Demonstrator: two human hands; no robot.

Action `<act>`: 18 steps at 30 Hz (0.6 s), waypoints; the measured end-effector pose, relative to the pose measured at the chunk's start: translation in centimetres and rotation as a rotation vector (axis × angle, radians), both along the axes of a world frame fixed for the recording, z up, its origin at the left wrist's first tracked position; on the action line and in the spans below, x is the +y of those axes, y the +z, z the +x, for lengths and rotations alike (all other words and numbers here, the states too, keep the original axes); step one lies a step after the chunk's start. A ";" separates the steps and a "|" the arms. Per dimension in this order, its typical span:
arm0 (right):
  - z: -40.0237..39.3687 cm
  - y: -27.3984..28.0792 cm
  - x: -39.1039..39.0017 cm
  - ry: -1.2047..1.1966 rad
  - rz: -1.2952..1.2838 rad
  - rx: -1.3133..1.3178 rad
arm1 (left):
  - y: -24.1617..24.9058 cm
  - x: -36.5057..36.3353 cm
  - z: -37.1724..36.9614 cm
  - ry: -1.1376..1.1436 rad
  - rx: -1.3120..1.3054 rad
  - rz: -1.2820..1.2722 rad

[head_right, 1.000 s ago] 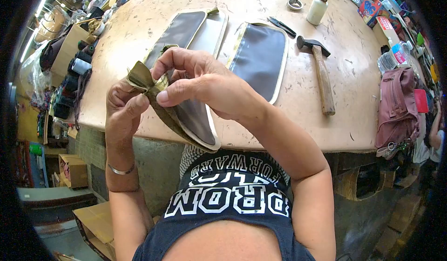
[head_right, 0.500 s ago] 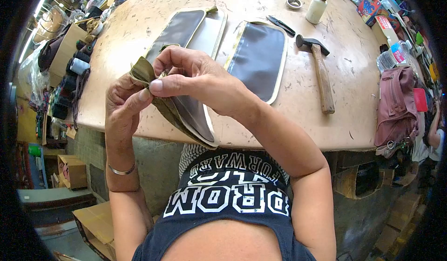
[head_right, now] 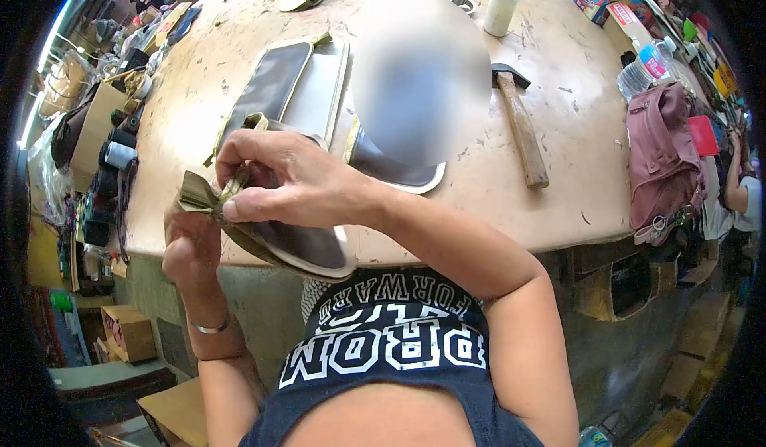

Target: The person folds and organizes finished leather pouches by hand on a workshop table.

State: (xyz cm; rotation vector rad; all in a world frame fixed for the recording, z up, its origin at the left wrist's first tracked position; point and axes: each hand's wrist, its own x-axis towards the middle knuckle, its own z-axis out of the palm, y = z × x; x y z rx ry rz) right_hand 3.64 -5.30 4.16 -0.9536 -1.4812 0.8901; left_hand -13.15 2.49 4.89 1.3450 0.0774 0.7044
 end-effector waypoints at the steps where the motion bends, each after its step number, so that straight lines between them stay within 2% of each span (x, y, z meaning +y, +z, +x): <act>1: -0.4 -0.1 -0.1 -0.052 0.074 0.170 | 0.0 0.5 -0.1 0.024 0.022 0.132; 4: 1.2 0.7 -0.8 -0.192 0.301 0.221 | 0.6 1.0 0.7 0.179 0.058 0.415; 5: 1.9 1.9 -2.0 -0.229 0.260 0.204 | 0.9 1.5 1.4 0.220 0.038 0.402; 8: 3.8 4.8 -4.6 -0.412 0.184 0.113 | 0.5 4.4 2.5 0.365 0.218 0.458; 9: 4.3 5.3 -5.1 -0.473 0.173 0.069 | -0.1 5.7 2.7 0.369 0.310 0.560; 11: 6.4 5.3 -6.0 -0.655 0.363 -0.223 | -2.0 8.1 2.8 0.371 0.494 0.760; 14: 7.7 5.5 -7.0 -0.652 0.313 -0.581 | -3.9 7.7 3.6 0.377 0.775 1.122; 15: 8.0 5.3 -6.6 -0.662 0.355 -0.776 | -4.6 7.3 3.8 0.411 0.880 1.306; 16: 8.4 4.8 -6.3 -0.669 0.393 -0.971 | -5.2 7.2 3.8 0.451 0.888 1.344; 18: 9.0 2.0 -6.0 -0.651 0.302 -1.125 | -6.1 7.3 4.0 0.530 0.890 1.425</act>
